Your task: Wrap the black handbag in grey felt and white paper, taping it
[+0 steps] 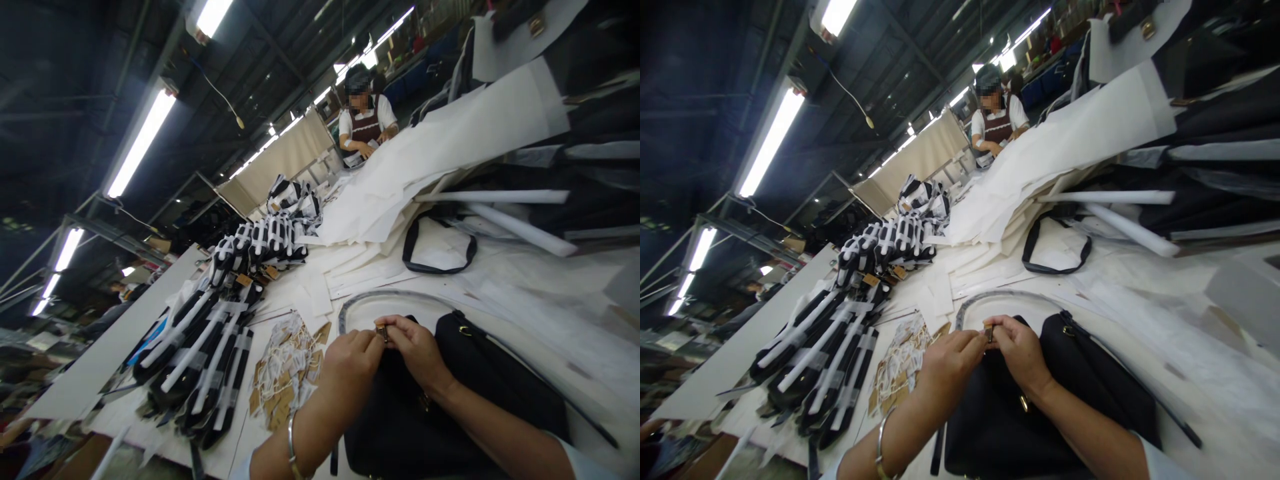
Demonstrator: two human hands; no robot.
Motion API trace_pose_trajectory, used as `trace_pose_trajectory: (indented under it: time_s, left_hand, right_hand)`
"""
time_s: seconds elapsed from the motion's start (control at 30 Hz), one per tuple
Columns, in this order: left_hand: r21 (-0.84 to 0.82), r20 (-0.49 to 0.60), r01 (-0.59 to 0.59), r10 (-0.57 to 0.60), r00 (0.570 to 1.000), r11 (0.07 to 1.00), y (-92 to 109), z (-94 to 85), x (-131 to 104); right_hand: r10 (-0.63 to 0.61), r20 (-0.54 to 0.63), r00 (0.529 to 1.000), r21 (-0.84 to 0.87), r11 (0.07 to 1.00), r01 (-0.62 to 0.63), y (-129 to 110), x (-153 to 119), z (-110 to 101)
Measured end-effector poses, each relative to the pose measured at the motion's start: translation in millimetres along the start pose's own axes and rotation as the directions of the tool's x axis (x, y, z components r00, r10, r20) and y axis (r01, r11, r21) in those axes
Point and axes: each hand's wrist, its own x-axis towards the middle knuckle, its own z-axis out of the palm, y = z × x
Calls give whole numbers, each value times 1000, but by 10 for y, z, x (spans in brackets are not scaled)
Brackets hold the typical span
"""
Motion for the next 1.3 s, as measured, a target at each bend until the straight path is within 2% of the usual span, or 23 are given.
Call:
trace_pose_trajectory:
  time_s: [0.27,0.53,0.73,1.0,1.3]
  left_hand:
    - [147,-32,-124,130,991,981,97,-99,104]
    - [211,-36,-164,175,984,964,131,-51,119]
    - [184,-4,-181,185,983,966,84,-38,89]
    - [128,60,-210,204,977,969,5,-26,106]
    - [8,67,-109,108,992,994,-102,130,87]
  right_hand:
    - [-34,9,999,-69,997,35,21,5,-22]
    - [-54,12,998,-104,993,55,20,-2,-19]
    - [-48,29,998,-80,996,50,45,5,-20]
    - [-62,32,998,-133,989,65,89,17,-49]
    - [-99,56,994,-153,983,106,159,25,-83]
